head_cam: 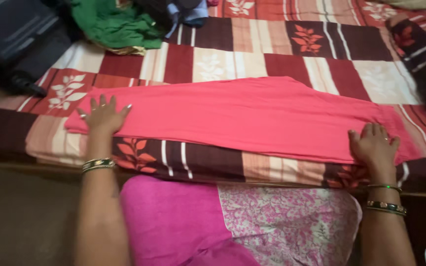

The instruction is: The person folds a pink pair of pants on a bed, smooths them by hand, and places them in a drawer. Then, the person picks up and unfolds a green shirt.

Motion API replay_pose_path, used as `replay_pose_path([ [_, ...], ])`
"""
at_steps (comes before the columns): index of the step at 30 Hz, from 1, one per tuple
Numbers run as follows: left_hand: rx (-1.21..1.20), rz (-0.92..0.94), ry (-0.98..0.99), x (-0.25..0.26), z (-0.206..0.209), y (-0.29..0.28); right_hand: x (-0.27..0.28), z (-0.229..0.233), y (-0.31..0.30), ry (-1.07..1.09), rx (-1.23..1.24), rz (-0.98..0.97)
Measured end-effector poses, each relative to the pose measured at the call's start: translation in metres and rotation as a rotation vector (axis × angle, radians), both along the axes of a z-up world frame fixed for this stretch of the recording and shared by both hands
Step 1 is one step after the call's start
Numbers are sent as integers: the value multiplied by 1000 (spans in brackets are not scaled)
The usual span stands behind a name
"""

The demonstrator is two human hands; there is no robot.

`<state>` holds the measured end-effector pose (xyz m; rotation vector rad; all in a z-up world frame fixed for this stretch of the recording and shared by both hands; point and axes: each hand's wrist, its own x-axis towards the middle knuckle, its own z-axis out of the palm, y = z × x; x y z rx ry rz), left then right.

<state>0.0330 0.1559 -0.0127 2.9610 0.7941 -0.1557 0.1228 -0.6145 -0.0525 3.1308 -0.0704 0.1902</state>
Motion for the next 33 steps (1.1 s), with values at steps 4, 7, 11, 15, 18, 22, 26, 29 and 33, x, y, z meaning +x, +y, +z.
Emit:
replay_pose_path([
  [4, -158, -176, -168, 27, 4, -98, 19, -3, 118, -448, -296, 309],
  [7, -301, -396, 18, 55, -19, -202, 17, -8, 271, -58, 272, 516],
  [11, -187, -551, -188, 80, -38, -221, 17, 5, 402, 122, 357, 645],
  [15, -143, -425, -15, 72, -27, -143, 6, 5, 415, 254, 273, 600],
  [18, -190, -208, -8, 50, -8, -62, 7, 8, 409, 273, 216, 544],
  [22, -87, -90, -79, 8, -1, 39, 9, 4, 411, 255, 225, 550],
  [26, -6, 79, 64, -17, 8, 97, 9, 0, 410, 239, 202, 549],
  [29, 261, 137, 28, -6, 13, 95, 6, -2, 410, 204, 207, 548],
  [33, 49, -104, -227, 44, 6, -9, 6, 2, 413, 189, 216, 550],
])
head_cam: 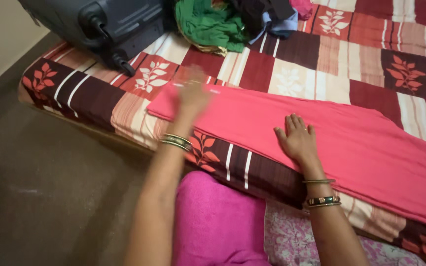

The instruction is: The person folds a pink pair of pants on a bed, smooths them by hand, and places them in a drawer. Then, the person picks up and unfolds a green shirt.

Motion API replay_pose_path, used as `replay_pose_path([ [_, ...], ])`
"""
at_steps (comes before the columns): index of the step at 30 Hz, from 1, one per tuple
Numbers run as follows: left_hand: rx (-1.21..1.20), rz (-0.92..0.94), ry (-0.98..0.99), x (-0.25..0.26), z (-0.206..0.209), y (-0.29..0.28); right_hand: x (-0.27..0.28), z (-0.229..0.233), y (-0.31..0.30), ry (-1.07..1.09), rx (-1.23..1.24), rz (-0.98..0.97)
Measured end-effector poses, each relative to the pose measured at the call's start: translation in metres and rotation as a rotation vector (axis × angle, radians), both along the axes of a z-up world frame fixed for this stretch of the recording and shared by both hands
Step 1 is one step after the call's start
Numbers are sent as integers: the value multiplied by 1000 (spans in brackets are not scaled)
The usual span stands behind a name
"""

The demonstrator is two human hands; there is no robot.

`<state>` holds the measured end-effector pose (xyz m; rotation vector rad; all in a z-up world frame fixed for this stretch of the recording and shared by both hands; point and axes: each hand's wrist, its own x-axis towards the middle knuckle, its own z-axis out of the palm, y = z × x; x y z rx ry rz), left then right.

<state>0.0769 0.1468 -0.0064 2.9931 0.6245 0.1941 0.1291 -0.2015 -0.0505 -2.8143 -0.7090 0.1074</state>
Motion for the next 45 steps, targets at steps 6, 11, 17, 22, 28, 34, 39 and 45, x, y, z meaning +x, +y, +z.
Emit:
replay_pose_path([
  [6, -196, -520, 267, 41, -24, -187, 2, -13, -4, -70, 68, 34],
  [11, -222, -406, 265, 37, -17, -128, 6, -21, -8, -38, 50, 4],
  [17, -243, -86, 116, -17, 5, 5, 6, -17, -6, -15, 35, 10],
  [22, -9, 253, 214, -47, -1, 93, 7, -12, -4, 15, 28, -21],
  [28, 21, -36, -155, 26, -37, 21, 4, 26, 34, 84, 24, 1],
  [34, -213, -423, 199, 33, -31, -128, 0, 49, 60, 181, -25, 261],
  [39, -194, -255, 325, 9, 1, -95, 52, 52, -38, 231, -149, 13],
  [45, -129, -40, 313, -19, 3, -19, 94, 32, -164, 123, -171, -167],
])
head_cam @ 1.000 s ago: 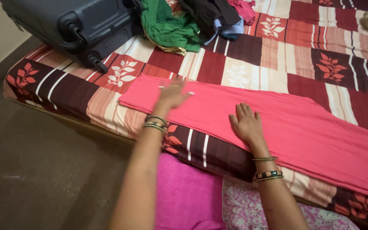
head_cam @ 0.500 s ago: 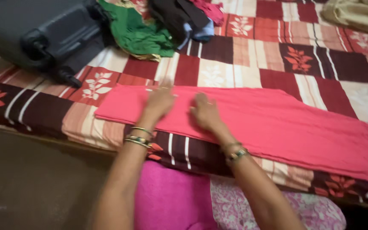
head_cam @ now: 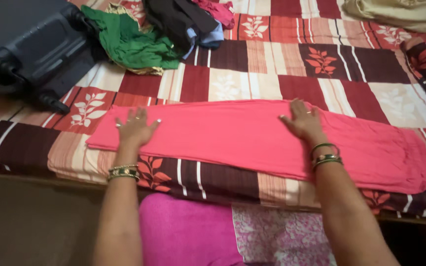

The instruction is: The person folds a pink pair of pants on a bed, smooths them by hand, and places them in a drawer. Then, the person picks up and unfolds a green shirt.

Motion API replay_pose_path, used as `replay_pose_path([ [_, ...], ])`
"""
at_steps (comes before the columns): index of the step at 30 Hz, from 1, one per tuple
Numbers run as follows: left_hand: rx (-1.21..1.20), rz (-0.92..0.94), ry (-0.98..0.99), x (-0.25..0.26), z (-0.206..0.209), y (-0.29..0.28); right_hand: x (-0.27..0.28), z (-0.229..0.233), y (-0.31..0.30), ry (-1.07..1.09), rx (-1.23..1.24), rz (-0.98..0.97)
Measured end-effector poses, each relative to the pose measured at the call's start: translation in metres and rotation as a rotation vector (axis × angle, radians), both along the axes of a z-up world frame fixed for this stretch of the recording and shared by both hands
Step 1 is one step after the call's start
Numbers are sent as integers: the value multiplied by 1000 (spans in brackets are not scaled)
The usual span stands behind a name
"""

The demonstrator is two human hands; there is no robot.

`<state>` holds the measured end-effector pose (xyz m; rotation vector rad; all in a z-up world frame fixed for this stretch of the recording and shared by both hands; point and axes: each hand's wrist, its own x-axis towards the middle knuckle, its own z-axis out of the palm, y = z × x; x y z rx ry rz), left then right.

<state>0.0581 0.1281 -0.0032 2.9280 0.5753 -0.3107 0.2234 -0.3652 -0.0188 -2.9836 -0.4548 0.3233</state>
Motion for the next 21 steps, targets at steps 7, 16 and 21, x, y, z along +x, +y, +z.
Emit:
replay_pose_path([
  [7, -25, -83, -272, 29, 21, -107, -18, -35, 18, -371, 204, 22],
  [16, -174, -438, -74, 3, 5, -267, -105, -18, -20, -112, 111, 11],
  [21, -79, -194, -170, -13, 7, -213, -111, 3, -145, -170, -14, -236],
])
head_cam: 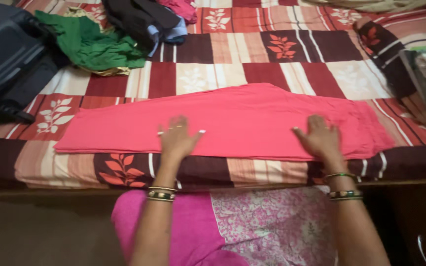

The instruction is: The person folds a pink pair of pants on a bed, smooths them by hand, and places them in a drawer. Then, the person picks up and unfolds a green shirt.

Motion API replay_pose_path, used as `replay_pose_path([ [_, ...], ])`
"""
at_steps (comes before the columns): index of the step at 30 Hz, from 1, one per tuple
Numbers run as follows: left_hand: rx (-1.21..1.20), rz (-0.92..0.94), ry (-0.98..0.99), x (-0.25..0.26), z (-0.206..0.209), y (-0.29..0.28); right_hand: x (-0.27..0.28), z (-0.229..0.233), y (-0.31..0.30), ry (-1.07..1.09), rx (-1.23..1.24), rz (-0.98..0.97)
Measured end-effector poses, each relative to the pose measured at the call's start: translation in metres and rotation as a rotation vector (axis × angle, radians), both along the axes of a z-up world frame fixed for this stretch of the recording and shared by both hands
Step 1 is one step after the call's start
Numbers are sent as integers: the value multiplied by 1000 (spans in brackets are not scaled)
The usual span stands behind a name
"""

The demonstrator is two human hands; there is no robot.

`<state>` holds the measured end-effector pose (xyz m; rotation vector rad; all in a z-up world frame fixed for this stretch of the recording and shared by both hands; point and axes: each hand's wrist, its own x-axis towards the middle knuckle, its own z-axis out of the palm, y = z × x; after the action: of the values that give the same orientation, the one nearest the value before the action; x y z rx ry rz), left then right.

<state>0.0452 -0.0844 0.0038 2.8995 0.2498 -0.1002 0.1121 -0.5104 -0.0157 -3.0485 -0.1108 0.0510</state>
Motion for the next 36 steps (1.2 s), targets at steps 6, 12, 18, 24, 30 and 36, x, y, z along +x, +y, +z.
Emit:
replay_pose_path([
  [6, 8, 174, 82, 8, 21, -40, 2, -19, -28, -69, -94, -90],
  [12, -25, -366, -124, 15, -10, -156, -13, -53, 72, -519, 121, 428],
  [18, -11, -282, 65, 13, 0, -97, -11, -25, -82, -185, -3, -77],
  [24, 36, -207, 64, 57, 0, -81, -2, -5, -130, -233, 24, -160],
  [30, -18, -410, -272, 173, -34, -122, 77, -27, -133, -444, 110, -47],
  [36, -255, -305, -119, 242, -52, -156, 162, -63, -155, -204, 191, -52],
])
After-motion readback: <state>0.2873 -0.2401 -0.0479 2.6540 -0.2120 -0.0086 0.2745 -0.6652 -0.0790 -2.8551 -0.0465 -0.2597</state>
